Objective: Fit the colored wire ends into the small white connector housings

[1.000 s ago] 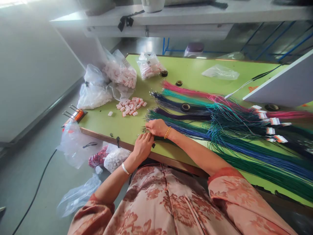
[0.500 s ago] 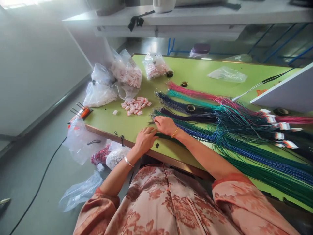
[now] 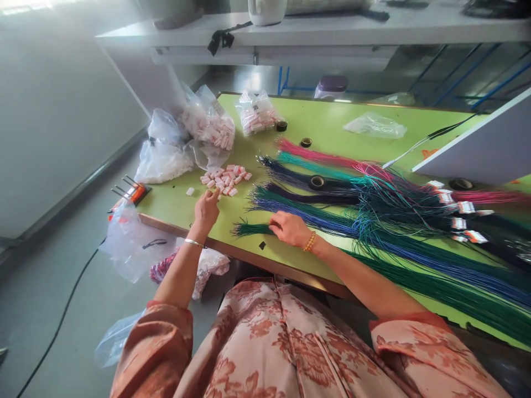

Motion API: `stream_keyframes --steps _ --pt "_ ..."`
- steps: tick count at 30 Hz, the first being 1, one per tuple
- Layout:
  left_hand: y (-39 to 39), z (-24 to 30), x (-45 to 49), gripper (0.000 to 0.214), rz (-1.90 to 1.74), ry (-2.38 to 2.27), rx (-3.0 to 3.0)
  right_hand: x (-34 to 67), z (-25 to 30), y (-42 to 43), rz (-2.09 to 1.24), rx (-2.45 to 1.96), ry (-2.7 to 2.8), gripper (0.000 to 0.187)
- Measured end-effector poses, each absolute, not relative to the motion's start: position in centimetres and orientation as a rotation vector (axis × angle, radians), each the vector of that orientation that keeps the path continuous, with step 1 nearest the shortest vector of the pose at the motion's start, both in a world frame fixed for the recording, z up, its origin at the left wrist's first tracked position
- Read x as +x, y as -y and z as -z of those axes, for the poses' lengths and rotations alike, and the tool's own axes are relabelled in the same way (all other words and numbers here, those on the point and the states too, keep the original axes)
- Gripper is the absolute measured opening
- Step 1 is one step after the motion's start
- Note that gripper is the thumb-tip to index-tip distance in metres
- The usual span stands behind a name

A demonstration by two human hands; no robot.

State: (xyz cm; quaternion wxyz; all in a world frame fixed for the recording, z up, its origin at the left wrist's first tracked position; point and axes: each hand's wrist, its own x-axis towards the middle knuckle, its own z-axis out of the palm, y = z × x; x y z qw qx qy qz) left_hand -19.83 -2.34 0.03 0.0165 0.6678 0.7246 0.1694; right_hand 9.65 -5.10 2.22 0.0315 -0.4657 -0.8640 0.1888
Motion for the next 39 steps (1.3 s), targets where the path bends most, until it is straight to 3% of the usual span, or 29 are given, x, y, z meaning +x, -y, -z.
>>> stream_keyframes --steps 4,10,13,16,21,26,39 --pt "3.5 -0.1 -19.7 0.023 -0.528 -2.280 2.053 9.1 -1.8 4.5 -0.649 -1.378 2.604 0.024" --pt "4.1 -0.3 -20.1 0.012 -0.591 -2.311 1.977 6.2 -1.6 3.1 -0.663 -1.314 2.649 0.021" --pt "4.4 -0.4 -20.1 0.016 -0.684 -2.299 1.843 5.3 -1.8 2.8 -0.595 -1.299 2.743 0.019" --pt "4.8 -0.5 -20.1 0.027 -1.029 -2.179 1.658 5.1 -2.0 3.0 -0.517 -1.269 2.797 0.019" --pt "5.9 -1.3 -19.2 0.033 -1.433 -1.652 1.084 5.3 -2.2 3.1 -0.638 -1.295 2.628 0.020" --pt "7.6 -2.9 -16.9 0.042 -1.420 -1.311 0.822 5.2 -2.8 3.0 -0.860 -1.133 2.380 0.014" --pt "10.2 -3.0 -11.6 0.028 -1.273 -0.937 0.575 6.0 -5.5 5.7 -1.012 -0.860 2.069 0.021"
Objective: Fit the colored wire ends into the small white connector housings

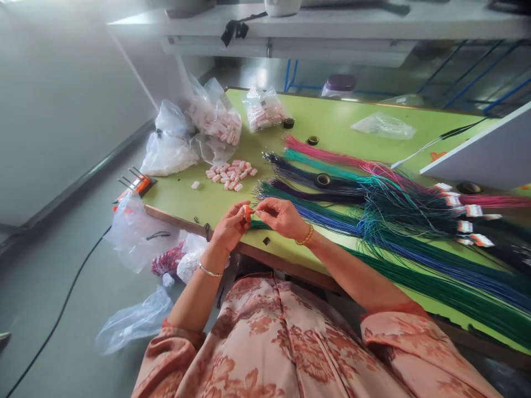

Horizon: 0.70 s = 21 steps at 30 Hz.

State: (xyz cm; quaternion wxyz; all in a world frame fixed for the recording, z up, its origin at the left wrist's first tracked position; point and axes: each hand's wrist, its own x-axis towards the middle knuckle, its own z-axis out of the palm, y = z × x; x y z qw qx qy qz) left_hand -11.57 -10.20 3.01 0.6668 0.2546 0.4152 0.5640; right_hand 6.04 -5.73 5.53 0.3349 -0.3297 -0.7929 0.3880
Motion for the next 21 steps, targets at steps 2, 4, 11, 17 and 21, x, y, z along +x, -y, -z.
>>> stream_keyframes --steps 2,4,11,17,21 --pt "10.2 -2.7 -10.9 0.026 -1.276 -0.904 0.572 6.6 -5.5 6.2 -0.999 -0.891 2.044 0.020" --pt "10.2 -2.6 -10.3 0.025 -1.276 -0.878 0.573 7.2 -5.3 6.6 -0.972 -0.931 2.022 0.020" --pt "10.5 -3.2 -8.6 0.024 -1.244 -0.834 0.525 8.3 -5.0 7.6 -0.843 -1.001 2.010 0.022" --pt "10.5 -3.4 -8.0 0.024 -1.231 -0.854 0.575 8.8 -5.3 7.7 -0.797 -1.079 2.049 0.023" --pt "10.6 -3.3 -7.8 0.026 -1.250 -0.850 0.609 8.9 -5.0 7.6 -0.882 -1.076 2.017 0.023"
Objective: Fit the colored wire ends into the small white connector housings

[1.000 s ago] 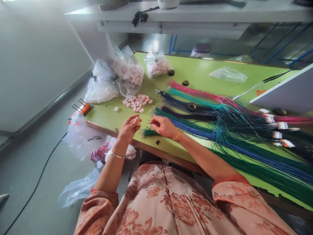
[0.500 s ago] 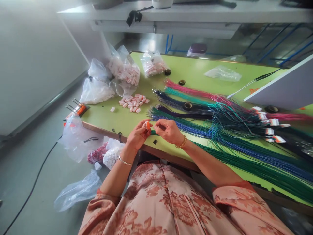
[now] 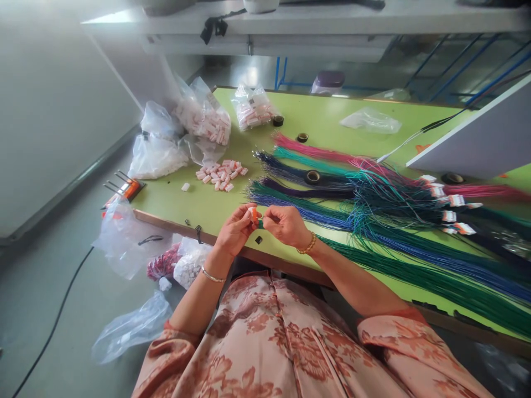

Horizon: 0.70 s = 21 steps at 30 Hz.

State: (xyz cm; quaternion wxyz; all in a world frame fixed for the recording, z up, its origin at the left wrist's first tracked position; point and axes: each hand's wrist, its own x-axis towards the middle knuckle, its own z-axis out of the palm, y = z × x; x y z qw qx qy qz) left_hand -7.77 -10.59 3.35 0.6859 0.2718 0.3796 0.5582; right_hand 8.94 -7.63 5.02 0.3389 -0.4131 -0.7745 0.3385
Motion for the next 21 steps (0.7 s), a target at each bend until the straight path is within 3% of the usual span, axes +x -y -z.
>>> stream_keyframes --steps 13,21 --pt "10.9 -3.5 -6.2 0.038 -1.438 -1.033 0.789 9.2 -4.7 7.0 -1.350 -1.011 1.822 0.026" --pt "11.2 -3.4 -5.4 0.037 -1.437 -1.102 0.730 9.0 -4.4 7.0 -1.130 -0.936 1.973 0.024"
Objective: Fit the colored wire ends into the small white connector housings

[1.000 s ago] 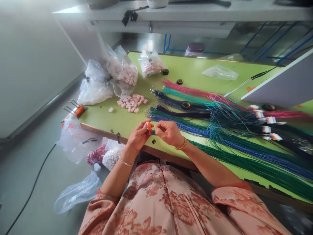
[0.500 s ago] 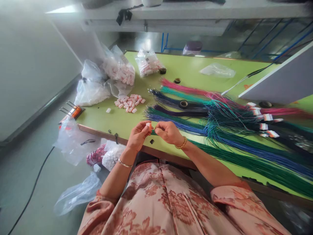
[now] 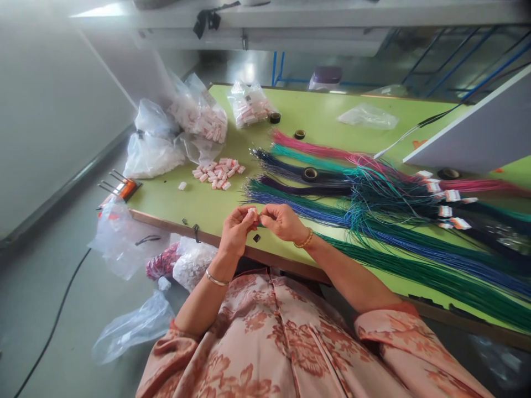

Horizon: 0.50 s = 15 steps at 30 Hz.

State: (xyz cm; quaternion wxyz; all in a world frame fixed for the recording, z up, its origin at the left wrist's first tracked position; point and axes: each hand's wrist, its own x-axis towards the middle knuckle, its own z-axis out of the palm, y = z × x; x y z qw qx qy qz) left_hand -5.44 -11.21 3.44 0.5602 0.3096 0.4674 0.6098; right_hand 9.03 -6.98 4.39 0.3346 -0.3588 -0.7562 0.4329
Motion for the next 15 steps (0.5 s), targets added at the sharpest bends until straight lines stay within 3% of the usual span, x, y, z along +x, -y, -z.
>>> stream_keyframes --steps 15 --pt "12.6 -2.1 -5.0 0.034 -1.500 -1.204 0.720 8.3 -2.9 9.4 -0.742 -1.070 2.236 0.020"
